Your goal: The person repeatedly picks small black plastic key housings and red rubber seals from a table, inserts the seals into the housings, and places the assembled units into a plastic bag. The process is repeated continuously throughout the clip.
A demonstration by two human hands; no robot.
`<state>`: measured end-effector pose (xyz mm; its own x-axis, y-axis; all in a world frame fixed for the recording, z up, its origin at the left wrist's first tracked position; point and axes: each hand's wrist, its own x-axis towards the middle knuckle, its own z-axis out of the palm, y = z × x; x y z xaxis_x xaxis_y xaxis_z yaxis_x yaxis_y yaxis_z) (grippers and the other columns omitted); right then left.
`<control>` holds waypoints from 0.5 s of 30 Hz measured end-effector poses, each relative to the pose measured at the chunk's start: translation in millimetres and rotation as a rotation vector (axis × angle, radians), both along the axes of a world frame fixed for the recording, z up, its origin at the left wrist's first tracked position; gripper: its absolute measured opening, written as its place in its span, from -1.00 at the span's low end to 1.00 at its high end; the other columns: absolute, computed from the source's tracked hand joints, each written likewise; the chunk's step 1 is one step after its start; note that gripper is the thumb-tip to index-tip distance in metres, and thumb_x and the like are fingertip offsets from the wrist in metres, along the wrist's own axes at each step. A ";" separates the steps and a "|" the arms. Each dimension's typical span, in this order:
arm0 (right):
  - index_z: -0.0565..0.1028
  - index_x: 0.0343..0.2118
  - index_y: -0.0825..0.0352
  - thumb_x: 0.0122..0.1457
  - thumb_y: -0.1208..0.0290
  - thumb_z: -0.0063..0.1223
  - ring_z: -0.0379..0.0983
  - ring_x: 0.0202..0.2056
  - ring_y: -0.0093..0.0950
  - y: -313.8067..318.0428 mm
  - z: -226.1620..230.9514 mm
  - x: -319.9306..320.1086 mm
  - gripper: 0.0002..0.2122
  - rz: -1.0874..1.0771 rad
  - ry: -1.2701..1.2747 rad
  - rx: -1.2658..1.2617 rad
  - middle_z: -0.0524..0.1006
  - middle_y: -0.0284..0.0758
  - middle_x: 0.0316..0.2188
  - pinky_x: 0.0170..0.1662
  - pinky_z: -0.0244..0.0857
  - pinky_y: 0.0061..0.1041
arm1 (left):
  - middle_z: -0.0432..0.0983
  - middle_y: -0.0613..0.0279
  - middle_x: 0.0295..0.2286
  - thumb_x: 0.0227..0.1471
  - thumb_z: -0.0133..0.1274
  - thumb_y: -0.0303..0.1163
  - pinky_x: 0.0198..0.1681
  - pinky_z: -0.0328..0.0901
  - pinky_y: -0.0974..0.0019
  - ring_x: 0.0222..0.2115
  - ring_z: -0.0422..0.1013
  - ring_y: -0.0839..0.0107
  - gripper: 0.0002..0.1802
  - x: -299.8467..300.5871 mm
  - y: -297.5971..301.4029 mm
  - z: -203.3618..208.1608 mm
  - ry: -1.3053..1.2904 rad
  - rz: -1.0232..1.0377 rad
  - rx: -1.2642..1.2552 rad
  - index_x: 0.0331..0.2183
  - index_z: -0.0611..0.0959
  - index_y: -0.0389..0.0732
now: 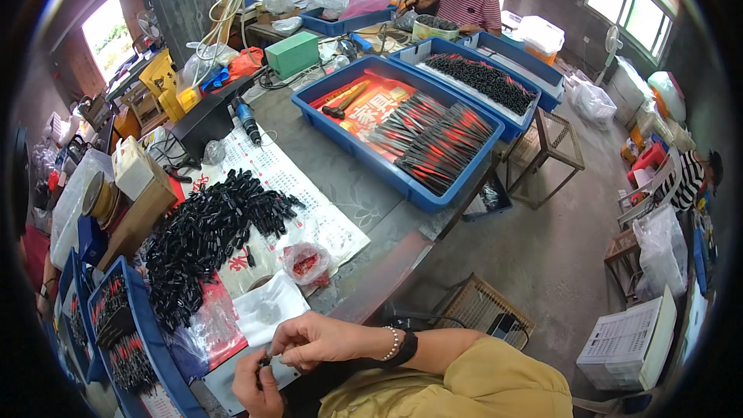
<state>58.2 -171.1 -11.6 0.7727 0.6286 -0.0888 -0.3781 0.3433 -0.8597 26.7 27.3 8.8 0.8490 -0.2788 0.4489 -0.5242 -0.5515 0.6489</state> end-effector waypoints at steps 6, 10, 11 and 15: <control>0.48 -0.25 0.47 0.19 0.51 0.05 0.41 -0.47 -0.69 -9.0 13.3 -5.4 -0.86 -0.091 -0.094 -0.081 0.52 -0.38 -0.47 -0.40 0.33 -0.66 | 0.51 0.16 -0.43 0.16 -0.12 -0.55 -0.52 0.22 0.53 -0.58 0.32 0.59 -0.78 -13.1 11.8 1.8 0.684 0.116 -0.695 -0.17 0.55 -0.33; 0.50 -0.31 0.47 0.18 0.53 0.05 0.46 -0.42 -0.68 -18.5 24.2 -4.6 -0.90 -0.188 -0.212 -0.217 0.55 -0.37 -0.44 -0.33 0.37 -0.66 | 0.43 0.25 -0.50 0.05 0.00 -0.53 -0.65 0.12 0.61 -0.64 0.28 0.59 -0.81 -1.2 17.3 3.1 0.765 0.021 -1.032 -0.24 0.58 -0.30; 0.50 -0.29 0.46 0.18 0.53 0.05 0.48 -0.41 -0.66 -23.5 25.0 -5.3 -0.89 -0.151 -0.158 -0.213 0.56 -0.38 -0.45 -0.31 0.39 -0.66 | 0.42 0.28 -0.56 0.09 -0.06 -0.53 -0.69 0.06 0.60 -0.70 0.21 0.65 -0.83 -2.4 16.5 2.4 0.745 0.146 -0.960 -0.25 0.57 -0.31; 0.47 -0.34 0.46 0.16 0.60 0.04 0.47 -0.39 -0.65 -27.3 19.2 -10.6 -0.95 -0.190 -0.059 -0.177 0.53 -0.34 -0.43 -0.30 0.37 -0.66 | 0.45 0.31 -0.55 0.14 -0.08 -0.47 -0.67 0.02 0.64 -0.70 0.17 0.73 -0.78 -8.2 22.8 7.4 0.751 0.212 -0.646 -0.20 0.54 -0.36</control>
